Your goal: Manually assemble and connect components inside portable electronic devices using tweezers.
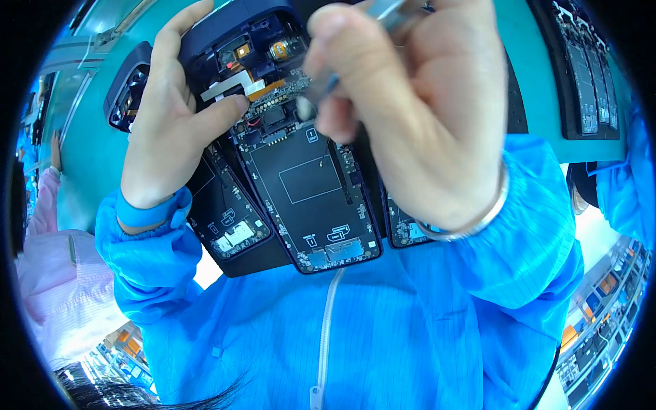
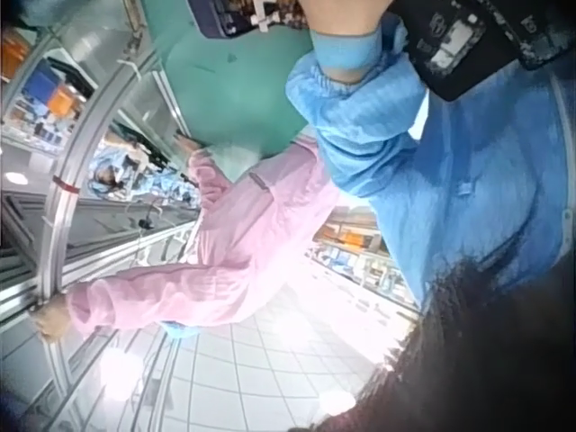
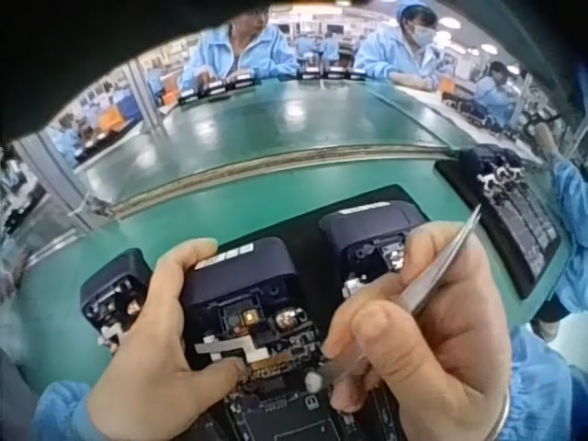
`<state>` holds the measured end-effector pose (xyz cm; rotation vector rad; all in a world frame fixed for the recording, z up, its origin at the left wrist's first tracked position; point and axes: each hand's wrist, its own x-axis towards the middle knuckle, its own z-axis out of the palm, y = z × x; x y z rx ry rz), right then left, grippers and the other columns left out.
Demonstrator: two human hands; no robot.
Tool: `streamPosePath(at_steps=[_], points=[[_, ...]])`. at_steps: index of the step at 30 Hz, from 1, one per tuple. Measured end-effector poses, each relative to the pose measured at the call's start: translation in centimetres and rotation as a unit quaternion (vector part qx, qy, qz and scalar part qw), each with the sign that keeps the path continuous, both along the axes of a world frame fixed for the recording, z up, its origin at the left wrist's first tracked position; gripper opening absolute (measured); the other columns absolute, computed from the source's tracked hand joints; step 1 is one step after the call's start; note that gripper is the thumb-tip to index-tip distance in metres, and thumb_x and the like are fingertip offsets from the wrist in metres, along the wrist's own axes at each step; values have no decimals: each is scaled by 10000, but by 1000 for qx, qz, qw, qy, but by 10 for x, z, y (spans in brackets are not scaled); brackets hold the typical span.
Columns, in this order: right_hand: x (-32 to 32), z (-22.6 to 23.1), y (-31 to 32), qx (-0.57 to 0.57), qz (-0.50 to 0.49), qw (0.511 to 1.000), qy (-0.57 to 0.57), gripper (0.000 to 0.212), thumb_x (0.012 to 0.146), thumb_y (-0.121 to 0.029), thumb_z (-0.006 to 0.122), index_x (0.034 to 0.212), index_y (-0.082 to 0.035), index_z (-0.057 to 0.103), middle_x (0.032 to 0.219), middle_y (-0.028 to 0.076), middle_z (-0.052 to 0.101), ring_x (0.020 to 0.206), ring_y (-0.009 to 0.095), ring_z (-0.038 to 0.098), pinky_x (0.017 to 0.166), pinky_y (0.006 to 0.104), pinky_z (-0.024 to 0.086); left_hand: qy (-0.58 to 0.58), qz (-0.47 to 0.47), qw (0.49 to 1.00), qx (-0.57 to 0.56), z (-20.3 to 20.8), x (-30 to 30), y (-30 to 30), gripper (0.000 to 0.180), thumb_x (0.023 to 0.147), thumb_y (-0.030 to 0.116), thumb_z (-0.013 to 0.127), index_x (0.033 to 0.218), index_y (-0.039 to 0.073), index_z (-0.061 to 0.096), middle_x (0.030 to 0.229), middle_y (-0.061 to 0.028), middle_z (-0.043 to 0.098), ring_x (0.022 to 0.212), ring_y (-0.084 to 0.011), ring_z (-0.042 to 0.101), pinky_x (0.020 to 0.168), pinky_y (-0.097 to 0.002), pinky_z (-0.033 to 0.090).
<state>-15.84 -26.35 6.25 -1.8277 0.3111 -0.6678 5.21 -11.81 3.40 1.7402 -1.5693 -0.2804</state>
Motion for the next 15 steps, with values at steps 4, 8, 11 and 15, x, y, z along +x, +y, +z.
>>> streamPosePath(at_steps=[4, 8, 11, 15], points=[[32, -10, 7, -1, 4, 1000, -21, 214, 1045, -166, 383, 1207, -30, 345, 910, 159, 618, 580, 126, 605, 475, 195, 469, 4, 9, 1000, 3, 0, -3, -4, 765, 700, -21, 733, 1388, 108, 425, 1389, -160, 491, 1296, -323, 455, 1067, -447, 341], [34, -19, 7, -4, 7, 999, -39, 204, 1041, -154, 392, 1198, -33, 343, 917, 161, 615, 590, 134, 612, 487, 206, 484, 11, 16, 1000, 3, -3, -4, -4, 765, 705, -22, 730, 1392, 107, 419, 1391, -160, 489, 1300, -322, 451, 1069, -448, 338], [38, -28, 4, -5, 6, 999, -50, 197, 1038, -145, 398, 1191, -35, 341, 922, 162, 613, 598, 140, 617, 496, 214, 496, 18, 19, 1000, 5, -6, -4, -4, 765, 710, -22, 728, 1396, 106, 414, 1392, -160, 487, 1302, -321, 448, 1071, -450, 335], [33, -32, 5, -14, 5, 997, -71, 189, 1034, -133, 407, 1182, -38, 339, 928, 164, 610, 608, 148, 625, 508, 225, 511, 22, 23, 999, -1, -4, -7, -3, 766, 715, -22, 725, 1401, 106, 408, 1394, -161, 484, 1306, -319, 445, 1074, -451, 332]])
